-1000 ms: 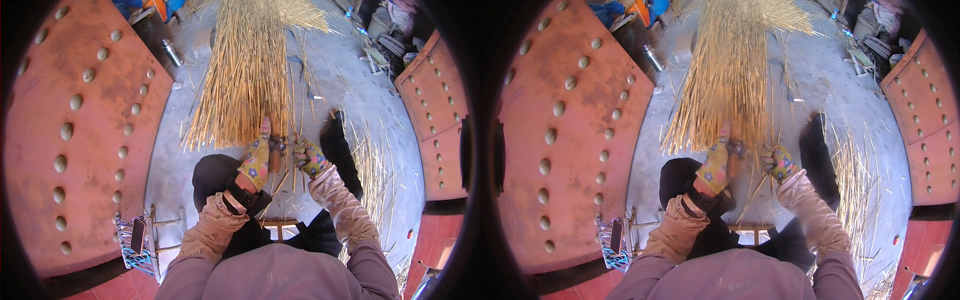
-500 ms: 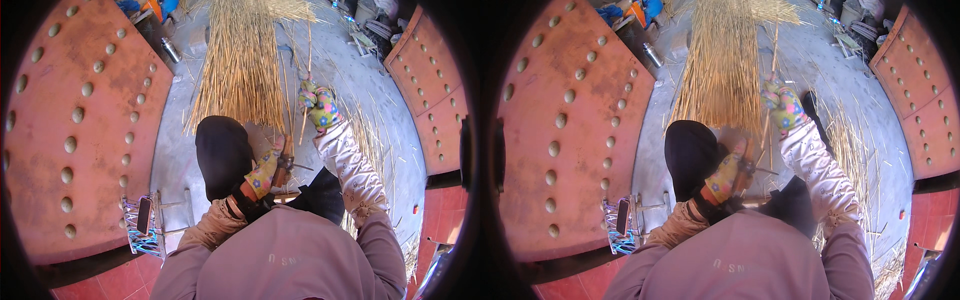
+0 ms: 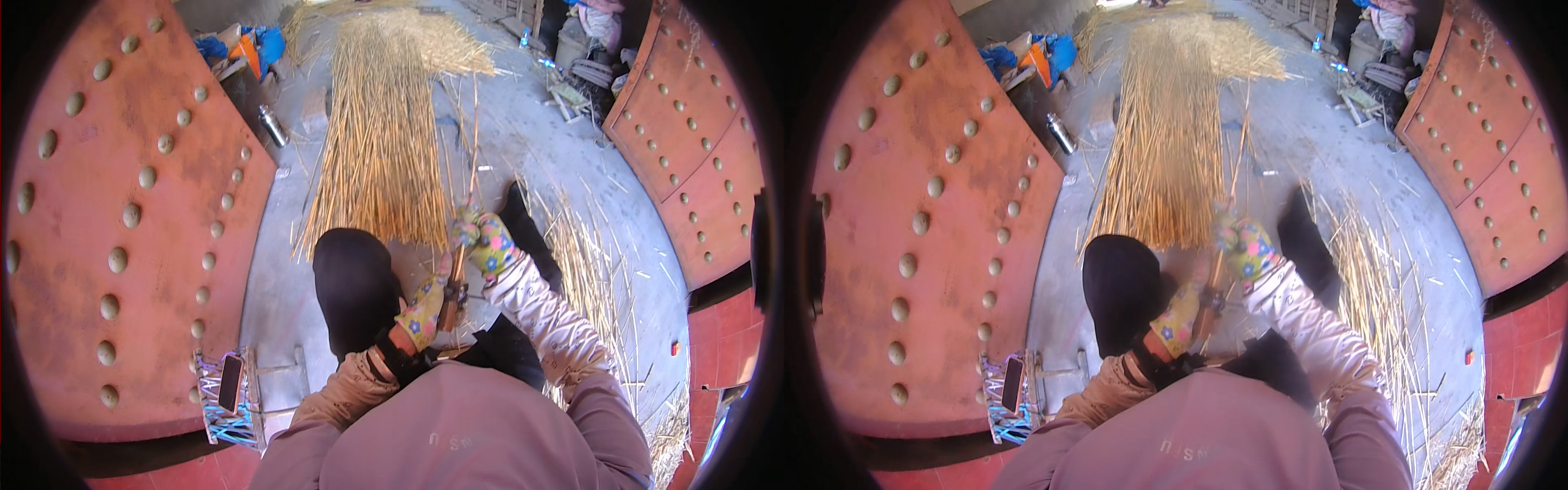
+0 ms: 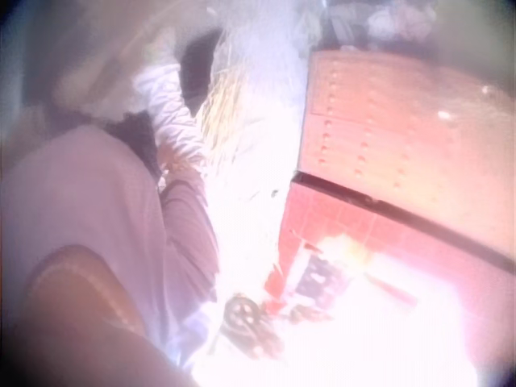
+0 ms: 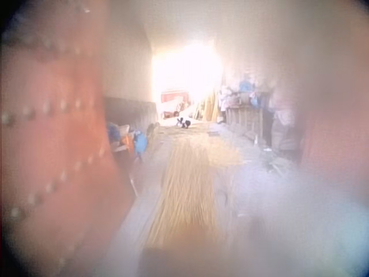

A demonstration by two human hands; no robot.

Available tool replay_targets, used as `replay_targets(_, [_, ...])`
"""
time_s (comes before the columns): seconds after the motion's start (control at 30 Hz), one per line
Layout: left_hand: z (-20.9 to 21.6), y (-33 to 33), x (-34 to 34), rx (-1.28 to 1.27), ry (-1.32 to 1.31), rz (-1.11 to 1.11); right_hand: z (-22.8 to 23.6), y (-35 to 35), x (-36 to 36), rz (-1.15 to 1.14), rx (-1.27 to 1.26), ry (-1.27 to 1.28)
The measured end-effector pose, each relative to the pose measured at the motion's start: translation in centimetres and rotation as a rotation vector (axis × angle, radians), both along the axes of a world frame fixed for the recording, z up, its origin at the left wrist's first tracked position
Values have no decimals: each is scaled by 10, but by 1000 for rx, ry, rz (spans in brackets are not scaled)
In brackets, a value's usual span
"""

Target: The person is splitting and stripping long stalks of straw or reed to prepare them for further use in manufacturing.

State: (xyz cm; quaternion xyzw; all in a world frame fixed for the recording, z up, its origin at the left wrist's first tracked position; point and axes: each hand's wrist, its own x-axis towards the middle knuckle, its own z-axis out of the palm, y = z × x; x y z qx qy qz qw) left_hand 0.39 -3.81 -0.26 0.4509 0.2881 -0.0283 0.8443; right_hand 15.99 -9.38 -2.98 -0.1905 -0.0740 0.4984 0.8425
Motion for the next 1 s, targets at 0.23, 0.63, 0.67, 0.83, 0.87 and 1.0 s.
replay_targets(0.23, [1, -2, 0, -92, 134, 17, 4, 1, -4, -56, -171, -73])
replay_targets(0.63, [27, -1, 16, 17, 146, -51, 43, 19, 65, -272, -308, -57])
replay_targets(0.67, [25, -2, 25, 13, 63, -8, 39, 11, 54, -283, -310, -57])
replay_targets(0.83, [39, 13, 46, 181, -73, 197, 59, 1, 23, -95, -302, -802])
replay_targets(0.87, [39, 11, 51, 178, -90, 196, 60, -9, 25, -100, -303, -819])
replay_targets(1.0, [30, 26, 73, 77, -165, 391, 42, -28, 5, -282, -811, -371])
